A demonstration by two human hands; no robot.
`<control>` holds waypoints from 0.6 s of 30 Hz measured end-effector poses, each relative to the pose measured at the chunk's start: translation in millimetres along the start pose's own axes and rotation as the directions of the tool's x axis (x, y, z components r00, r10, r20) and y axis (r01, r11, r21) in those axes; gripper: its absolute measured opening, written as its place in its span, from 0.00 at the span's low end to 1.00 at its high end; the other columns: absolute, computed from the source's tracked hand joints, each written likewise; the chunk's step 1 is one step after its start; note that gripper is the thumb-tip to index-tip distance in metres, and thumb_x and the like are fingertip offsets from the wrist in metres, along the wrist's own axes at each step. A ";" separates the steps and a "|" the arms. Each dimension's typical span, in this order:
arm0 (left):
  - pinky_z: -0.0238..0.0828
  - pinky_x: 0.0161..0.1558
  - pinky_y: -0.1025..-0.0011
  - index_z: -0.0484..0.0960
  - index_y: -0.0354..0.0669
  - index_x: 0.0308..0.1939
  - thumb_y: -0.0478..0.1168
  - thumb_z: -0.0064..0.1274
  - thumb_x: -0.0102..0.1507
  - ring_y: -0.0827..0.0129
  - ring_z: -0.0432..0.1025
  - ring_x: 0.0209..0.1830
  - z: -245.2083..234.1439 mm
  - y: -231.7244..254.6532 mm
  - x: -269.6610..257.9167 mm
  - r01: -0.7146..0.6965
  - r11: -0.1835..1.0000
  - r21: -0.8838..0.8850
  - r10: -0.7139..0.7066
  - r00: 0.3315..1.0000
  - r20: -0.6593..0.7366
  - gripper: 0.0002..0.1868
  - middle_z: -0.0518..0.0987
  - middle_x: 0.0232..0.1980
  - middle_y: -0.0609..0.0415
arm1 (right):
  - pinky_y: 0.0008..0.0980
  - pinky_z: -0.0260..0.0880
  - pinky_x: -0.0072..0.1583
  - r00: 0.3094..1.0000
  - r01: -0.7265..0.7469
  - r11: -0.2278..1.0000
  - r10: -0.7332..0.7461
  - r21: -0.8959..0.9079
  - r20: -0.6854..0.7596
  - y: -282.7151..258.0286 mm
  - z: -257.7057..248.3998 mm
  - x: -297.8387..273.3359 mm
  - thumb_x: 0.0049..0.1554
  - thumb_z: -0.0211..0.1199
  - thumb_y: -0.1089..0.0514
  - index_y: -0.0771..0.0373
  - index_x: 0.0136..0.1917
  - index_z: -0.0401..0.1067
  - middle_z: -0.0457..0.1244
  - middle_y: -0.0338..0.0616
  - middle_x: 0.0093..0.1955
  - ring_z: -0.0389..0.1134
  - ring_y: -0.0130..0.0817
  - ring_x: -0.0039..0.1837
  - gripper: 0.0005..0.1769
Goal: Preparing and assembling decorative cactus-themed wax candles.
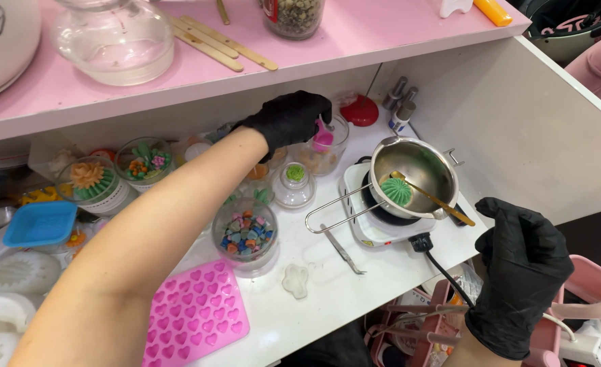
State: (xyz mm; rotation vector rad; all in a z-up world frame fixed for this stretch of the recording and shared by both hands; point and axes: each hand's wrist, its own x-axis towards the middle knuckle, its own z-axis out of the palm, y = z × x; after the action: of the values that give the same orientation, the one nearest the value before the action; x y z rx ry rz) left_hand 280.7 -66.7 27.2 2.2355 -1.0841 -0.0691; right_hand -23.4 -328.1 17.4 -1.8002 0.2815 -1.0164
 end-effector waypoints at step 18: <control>0.77 0.48 0.67 0.82 0.42 0.46 0.39 0.57 0.61 0.62 0.81 0.43 3.7 31.4 -34.8 -0.063 0.970 -0.233 -0.038 0.914 -0.404 0.10 0.85 0.43 0.51 | 0.20 0.60 0.41 0.998 -0.056 0.997 0.057 0.061 -0.003 -14.9 7.2 -13.2 0.71 0.62 0.66 0.73 0.56 0.76 0.70 0.45 0.46 0.64 0.21 0.37 0.05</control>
State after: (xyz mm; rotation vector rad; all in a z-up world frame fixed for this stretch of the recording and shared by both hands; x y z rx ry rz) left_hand 235.1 -57.8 34.5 1.9093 -0.8122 0.2484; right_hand -30.0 -308.6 22.3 -1.7261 0.3004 -0.9799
